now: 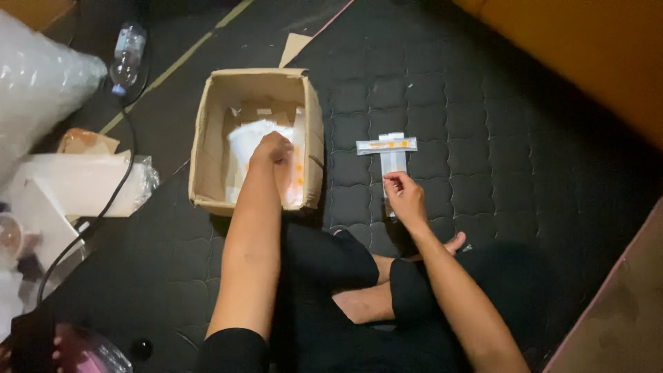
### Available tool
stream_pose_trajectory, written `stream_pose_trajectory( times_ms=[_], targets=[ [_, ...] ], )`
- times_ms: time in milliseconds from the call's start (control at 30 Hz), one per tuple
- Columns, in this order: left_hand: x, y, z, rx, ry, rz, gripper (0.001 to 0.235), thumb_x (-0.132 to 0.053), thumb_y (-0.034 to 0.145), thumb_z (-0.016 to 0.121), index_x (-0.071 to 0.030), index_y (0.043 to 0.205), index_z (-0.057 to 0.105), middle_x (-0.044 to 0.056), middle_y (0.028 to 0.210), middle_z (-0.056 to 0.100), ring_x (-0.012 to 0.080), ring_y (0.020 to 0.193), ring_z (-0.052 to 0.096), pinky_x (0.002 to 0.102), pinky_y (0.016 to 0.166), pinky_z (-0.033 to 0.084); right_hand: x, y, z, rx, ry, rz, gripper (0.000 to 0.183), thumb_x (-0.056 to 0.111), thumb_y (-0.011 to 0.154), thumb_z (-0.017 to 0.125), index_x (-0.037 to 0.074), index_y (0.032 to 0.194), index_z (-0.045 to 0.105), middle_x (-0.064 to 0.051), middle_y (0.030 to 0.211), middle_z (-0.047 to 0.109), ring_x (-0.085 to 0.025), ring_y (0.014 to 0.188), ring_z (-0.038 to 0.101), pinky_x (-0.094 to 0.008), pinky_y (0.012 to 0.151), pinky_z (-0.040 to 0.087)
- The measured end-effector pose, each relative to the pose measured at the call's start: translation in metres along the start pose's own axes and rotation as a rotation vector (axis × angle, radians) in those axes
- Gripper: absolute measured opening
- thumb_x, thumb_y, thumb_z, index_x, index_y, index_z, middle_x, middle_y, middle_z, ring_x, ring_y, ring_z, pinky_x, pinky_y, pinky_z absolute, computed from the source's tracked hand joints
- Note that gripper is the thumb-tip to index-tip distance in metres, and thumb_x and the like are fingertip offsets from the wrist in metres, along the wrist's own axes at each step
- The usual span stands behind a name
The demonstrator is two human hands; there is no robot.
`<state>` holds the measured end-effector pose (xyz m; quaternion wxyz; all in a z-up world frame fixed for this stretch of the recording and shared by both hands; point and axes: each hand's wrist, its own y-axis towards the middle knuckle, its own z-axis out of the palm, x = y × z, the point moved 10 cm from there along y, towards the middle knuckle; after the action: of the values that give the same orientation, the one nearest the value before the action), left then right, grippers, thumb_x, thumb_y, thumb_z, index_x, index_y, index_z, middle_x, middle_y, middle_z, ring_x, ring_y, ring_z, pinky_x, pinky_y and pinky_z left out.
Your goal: The person picks up and handles plastic packaging sleeves one by one, turning them over to check the orange-and-white printed areas before stacking them on the floor.
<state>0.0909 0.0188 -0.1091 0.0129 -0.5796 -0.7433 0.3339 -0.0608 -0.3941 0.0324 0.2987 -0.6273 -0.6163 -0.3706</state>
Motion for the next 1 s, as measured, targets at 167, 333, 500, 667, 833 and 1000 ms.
stream_pose_trajectory(
  times_ms=[167, 333, 500, 667, 833, 1000],
  targets=[
    [-0.026, -0.073, -0.065, -0.126, -0.155, -0.079, 0.008, -0.018, 0.086, 0.079, -0.015, 0.092, 0.082, 0.014, 0.081, 0.076, 0.0325, 0.083, 0.076, 0.044, 0.084, 0.059, 0.062, -0.004, 0.019, 0.062, 0.111, -0.122, 0.011, 0.015, 0.093, 0.073, 0.019, 0.103, 0.076, -0.005, 0.083, 0.075, -0.021, 0.073, 0.069, -0.034, 0.068, 0.056],
    [-0.035, -0.102, -0.084, -0.116, -0.089, -0.050, 0.014, -0.023, 0.079, 0.083, -0.011, 0.085, 0.080, 0.012, 0.068, 0.075, 0.0317, 0.077, 0.078, 0.040, 0.083, 0.059, 0.108, -0.012, 0.026, 0.105, 0.171, -0.166, 0.012, 0.013, 0.091, 0.075, 0.018, 0.101, 0.075, -0.005, 0.082, 0.074, -0.021, 0.073, 0.070, -0.033, 0.068, 0.056],
    [0.015, -0.057, -0.052, -0.187, -0.361, -0.128, 0.034, -0.020, 0.076, 0.091, -0.002, 0.101, 0.077, 0.018, 0.080, 0.076, 0.0341, 0.075, 0.077, 0.047, 0.074, 0.061, 0.116, -0.016, 0.028, 0.124, 0.165, -0.215, 0.011, 0.015, 0.091, 0.076, 0.019, 0.100, 0.075, -0.003, 0.081, 0.072, -0.018, 0.073, 0.070, -0.031, 0.067, 0.057],
    [-0.006, -0.075, -0.091, -0.346, -0.394, -0.089, 0.011, -0.021, 0.073, 0.083, -0.021, 0.084, 0.079, 0.010, 0.082, 0.075, 0.0274, 0.078, 0.073, 0.040, 0.069, 0.056, 0.117, -0.015, 0.019, 0.133, 0.244, -0.154, 0.011, 0.015, 0.092, 0.075, 0.018, 0.102, 0.075, -0.002, 0.080, 0.072, -0.014, 0.070, 0.066, -0.029, 0.066, 0.055],
    [-0.112, -0.204, -0.129, -0.409, -0.926, 0.213, 0.031, -0.025, 0.077, 0.087, -0.006, 0.095, 0.071, 0.012, 0.081, 0.074, 0.0156, 0.062, 0.071, 0.023, 0.049, 0.051, 0.143, 0.001, 0.008, 0.122, 0.304, -0.132, 0.019, 0.024, 0.094, 0.077, 0.019, 0.112, 0.075, -0.004, 0.091, 0.075, -0.016, 0.077, 0.066, -0.033, 0.072, 0.055],
    [-0.193, -0.276, -0.072, -0.209, -1.620, 0.490, 0.020, -0.016, 0.084, 0.085, -0.009, 0.091, 0.067, 0.001, 0.076, 0.066, 0.0099, 0.065, 0.063, 0.016, 0.057, 0.044, 0.185, 0.013, -0.008, 0.159, 0.404, -0.227, 0.044, 0.033, 0.096, 0.076, 0.018, 0.135, 0.063, -0.003, 0.127, 0.071, -0.017, 0.122, 0.063, -0.034, 0.102, 0.045]
  ],
)
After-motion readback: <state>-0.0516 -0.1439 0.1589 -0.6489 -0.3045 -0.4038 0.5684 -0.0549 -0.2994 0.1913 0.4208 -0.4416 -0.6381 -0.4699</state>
